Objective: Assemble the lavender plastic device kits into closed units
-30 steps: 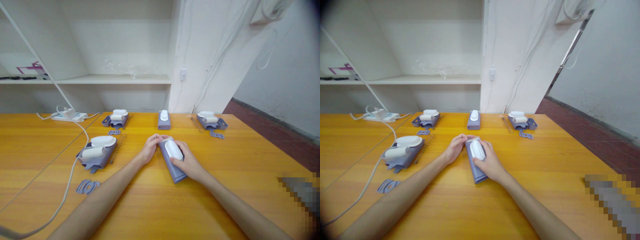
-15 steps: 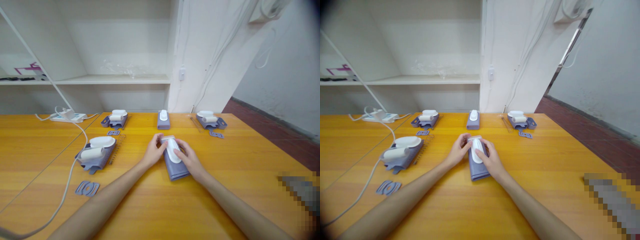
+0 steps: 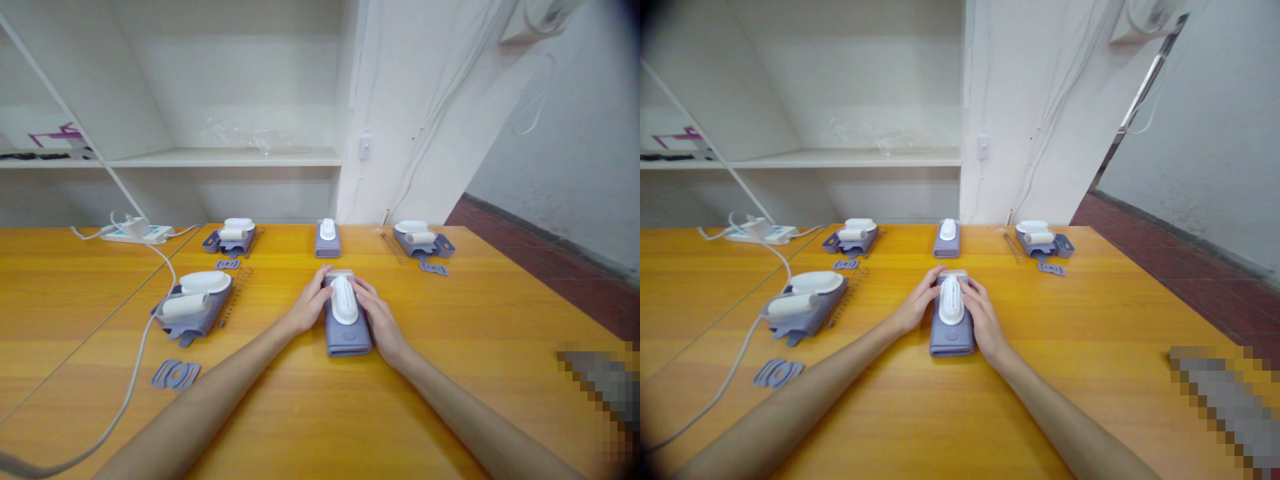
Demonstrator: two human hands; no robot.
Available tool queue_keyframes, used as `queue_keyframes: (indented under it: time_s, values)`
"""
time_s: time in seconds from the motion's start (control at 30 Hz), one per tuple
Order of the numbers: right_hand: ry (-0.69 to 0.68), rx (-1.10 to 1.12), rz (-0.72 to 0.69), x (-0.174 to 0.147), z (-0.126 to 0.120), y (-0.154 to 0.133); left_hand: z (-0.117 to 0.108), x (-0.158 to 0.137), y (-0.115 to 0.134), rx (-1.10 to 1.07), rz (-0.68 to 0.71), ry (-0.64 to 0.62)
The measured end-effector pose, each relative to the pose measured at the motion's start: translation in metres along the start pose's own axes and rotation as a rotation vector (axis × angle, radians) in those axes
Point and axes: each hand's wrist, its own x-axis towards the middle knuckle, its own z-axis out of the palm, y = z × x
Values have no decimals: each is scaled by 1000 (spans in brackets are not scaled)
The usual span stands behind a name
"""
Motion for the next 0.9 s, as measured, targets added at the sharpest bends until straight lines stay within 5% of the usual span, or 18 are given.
queue_keyframes:
  time_s: [0.17, 0.37, 0.6, 0.9]
  values:
    - [-22, -2, 2, 2, 1, 1, 0, 1, -2, -29, 0, -3]
    - [5, -259, -58, -8, 9, -9, 2, 2, -3, -37, -3, 42]
    - [-166, -787, -464, -33, 29, -36, 5, 3, -4, -45, -4, 155]
    - [-110, -967, -429, -29, 17, -42, 8, 5, -2, -20, -25, 232]
